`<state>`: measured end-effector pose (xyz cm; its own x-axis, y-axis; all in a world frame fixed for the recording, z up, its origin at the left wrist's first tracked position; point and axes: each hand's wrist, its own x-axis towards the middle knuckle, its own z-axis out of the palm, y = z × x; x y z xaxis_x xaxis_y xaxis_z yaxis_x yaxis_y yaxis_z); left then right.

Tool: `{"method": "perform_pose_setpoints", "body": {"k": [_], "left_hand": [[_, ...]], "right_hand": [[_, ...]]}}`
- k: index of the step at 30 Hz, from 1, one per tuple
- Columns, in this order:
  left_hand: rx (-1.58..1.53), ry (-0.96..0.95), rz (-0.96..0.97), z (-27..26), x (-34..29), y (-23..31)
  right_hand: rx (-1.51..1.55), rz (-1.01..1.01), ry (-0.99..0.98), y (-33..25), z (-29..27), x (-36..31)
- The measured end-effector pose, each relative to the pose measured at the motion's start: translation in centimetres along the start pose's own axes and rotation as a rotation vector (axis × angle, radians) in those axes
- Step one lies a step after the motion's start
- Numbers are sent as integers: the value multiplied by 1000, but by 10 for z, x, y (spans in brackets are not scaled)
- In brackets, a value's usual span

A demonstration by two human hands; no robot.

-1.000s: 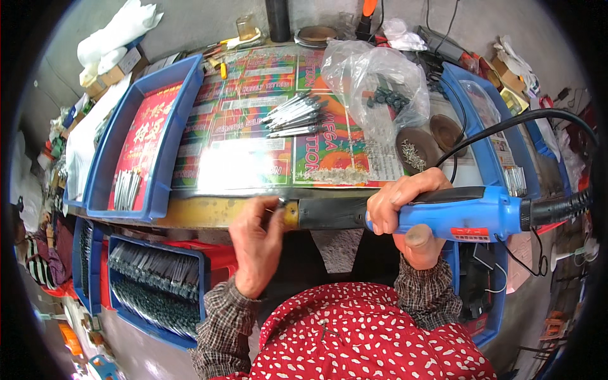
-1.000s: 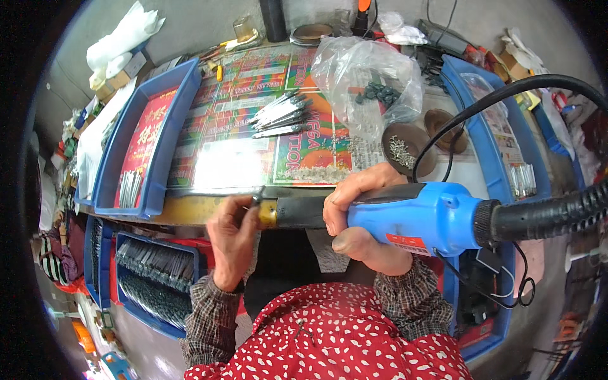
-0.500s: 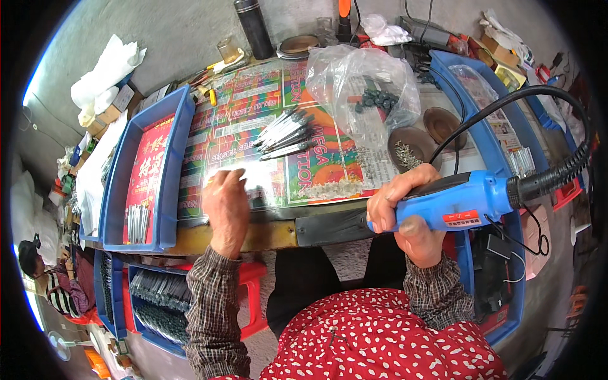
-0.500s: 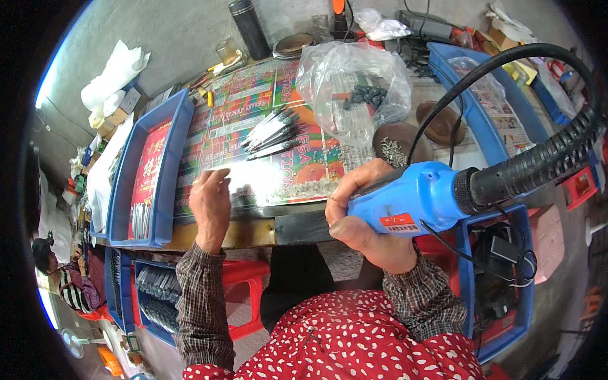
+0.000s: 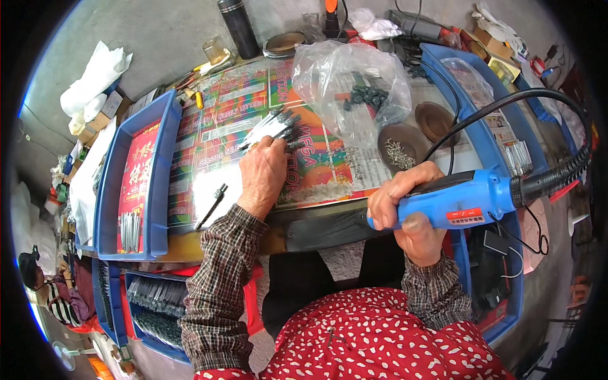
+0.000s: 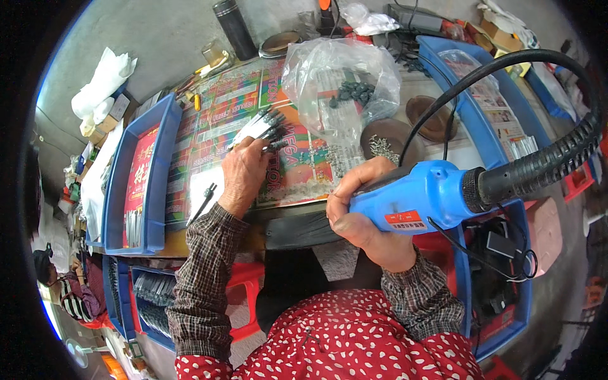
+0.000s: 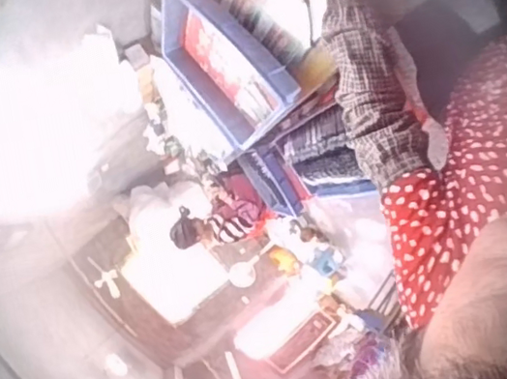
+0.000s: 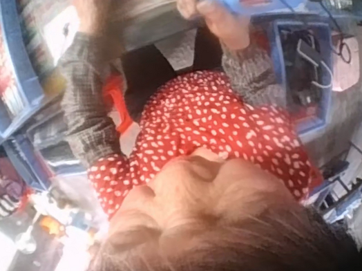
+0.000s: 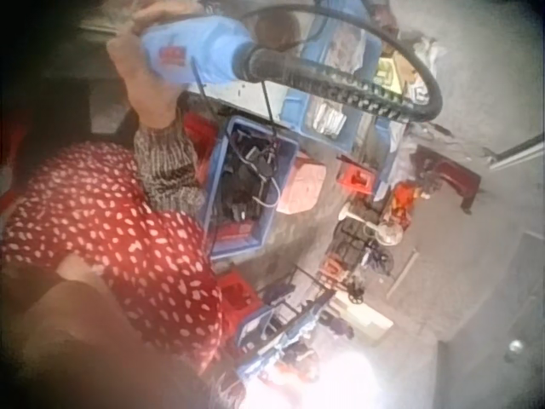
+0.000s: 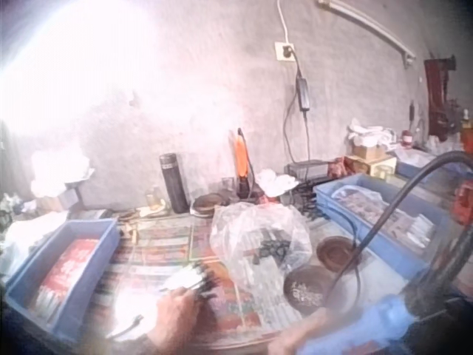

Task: The person attaches or adjusts small metal plates on an electronic component using an electric screwdriver.

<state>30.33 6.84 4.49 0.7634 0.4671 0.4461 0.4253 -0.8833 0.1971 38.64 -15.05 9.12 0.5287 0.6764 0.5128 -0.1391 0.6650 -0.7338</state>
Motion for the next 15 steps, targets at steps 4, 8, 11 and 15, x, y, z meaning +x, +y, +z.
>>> {"method": "perform_pose_setpoints", "body": {"k": [4, 8, 11, 15], "left_hand": [[-15, -40, -7, -1, -2, 5], [-38, -40, 27, -3, -7, 6], [-61, 1, 87, -5, -8, 7], [-197, 141, 156, -8, -14, 9]], "right_hand": [[-8, -13, 9, 0, -4, 1], [-19, -36, 13, 2, -6, 4], [-214, -78, 106, 3, -3, 8], [-227, -118, 166, 9, -8, 12]]}}
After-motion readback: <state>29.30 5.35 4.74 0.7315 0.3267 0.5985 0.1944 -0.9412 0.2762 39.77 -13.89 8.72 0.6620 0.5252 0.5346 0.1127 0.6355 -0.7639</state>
